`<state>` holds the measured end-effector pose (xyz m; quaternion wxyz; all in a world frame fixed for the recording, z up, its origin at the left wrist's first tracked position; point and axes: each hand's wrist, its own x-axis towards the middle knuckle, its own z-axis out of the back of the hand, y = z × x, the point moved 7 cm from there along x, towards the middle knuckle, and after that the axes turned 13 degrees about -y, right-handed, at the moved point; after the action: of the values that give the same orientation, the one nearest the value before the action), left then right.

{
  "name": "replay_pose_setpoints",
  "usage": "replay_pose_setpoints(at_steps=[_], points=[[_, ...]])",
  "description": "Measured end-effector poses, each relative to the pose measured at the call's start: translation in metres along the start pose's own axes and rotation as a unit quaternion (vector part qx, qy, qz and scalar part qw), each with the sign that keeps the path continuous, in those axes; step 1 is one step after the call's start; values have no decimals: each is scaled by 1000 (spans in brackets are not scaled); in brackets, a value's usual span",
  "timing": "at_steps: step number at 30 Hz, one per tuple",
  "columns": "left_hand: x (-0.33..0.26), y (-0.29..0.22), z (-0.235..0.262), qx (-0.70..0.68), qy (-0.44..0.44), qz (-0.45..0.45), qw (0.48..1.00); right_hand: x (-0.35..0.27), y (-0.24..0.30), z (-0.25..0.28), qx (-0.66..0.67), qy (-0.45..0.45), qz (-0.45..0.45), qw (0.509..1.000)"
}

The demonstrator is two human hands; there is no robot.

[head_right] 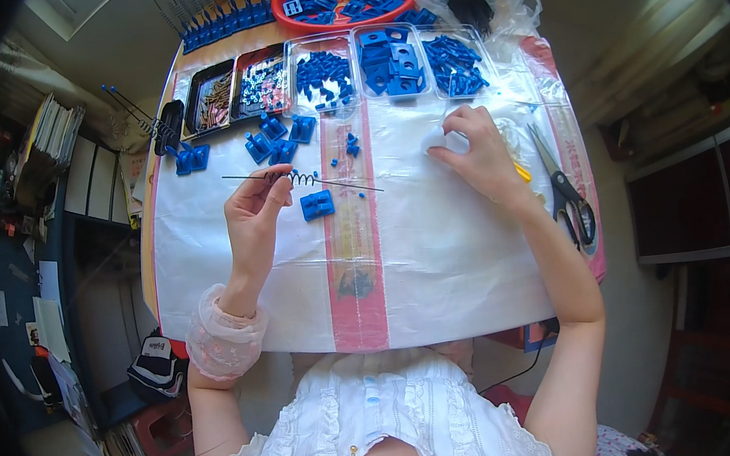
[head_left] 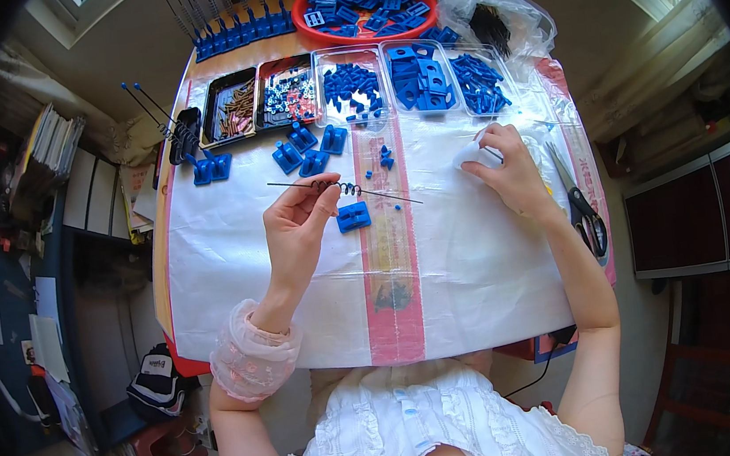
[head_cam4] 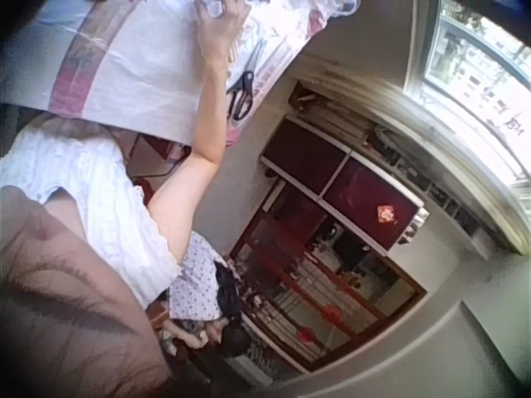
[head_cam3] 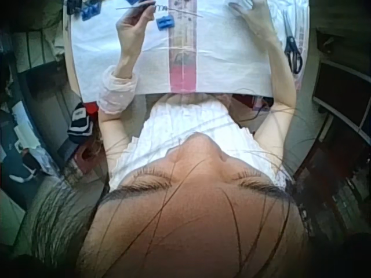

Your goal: Assembling blue plastic components with a wire spring tool.

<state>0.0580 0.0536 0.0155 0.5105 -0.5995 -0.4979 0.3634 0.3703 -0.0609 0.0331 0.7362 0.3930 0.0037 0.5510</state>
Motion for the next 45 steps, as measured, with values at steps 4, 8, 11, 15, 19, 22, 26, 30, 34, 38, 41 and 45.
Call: replay_pose_setpoints(at_steps=[4,8,11,15,19,22,26,30,34,38,41,45], points=[[0,-1,3,6,-10,-7,1000,4,8,20,117,13,-82,990],[-1,-2,1,13,-9,-13,1000,-9,15,54,270,35,-129,953],[-5,-8,1,13,-2,-27,1000,-22,13,69,317,31,-161,934],[-7,-11,-4,7,7,-40,999,-36,-20,80,371,-17,-173,912],[-5,-6,1,8,6,-47,999,-43,-28,72,496,-34,-199,845],[-5,-8,3,9,6,-60,998,-48,-31,62,529,-14,-242,814],[-5,-11,4,4,8,-79,997,-53,-44,52,527,11,-265,807],[-4,-16,6,23,-7,-94,995,-52,-42,48,542,9,-275,794],[-4,-20,7,34,-26,-99,994,-56,-38,40,548,23,-302,779],[-2,-19,9,13,-20,-100,995,-60,-26,30,513,31,-317,797],[-1,-18,10,7,-23,-101,995,-63,-20,24,483,47,-320,814],[0,-18,13,21,-33,-102,994,-64,-10,23,443,51,-315,838]])
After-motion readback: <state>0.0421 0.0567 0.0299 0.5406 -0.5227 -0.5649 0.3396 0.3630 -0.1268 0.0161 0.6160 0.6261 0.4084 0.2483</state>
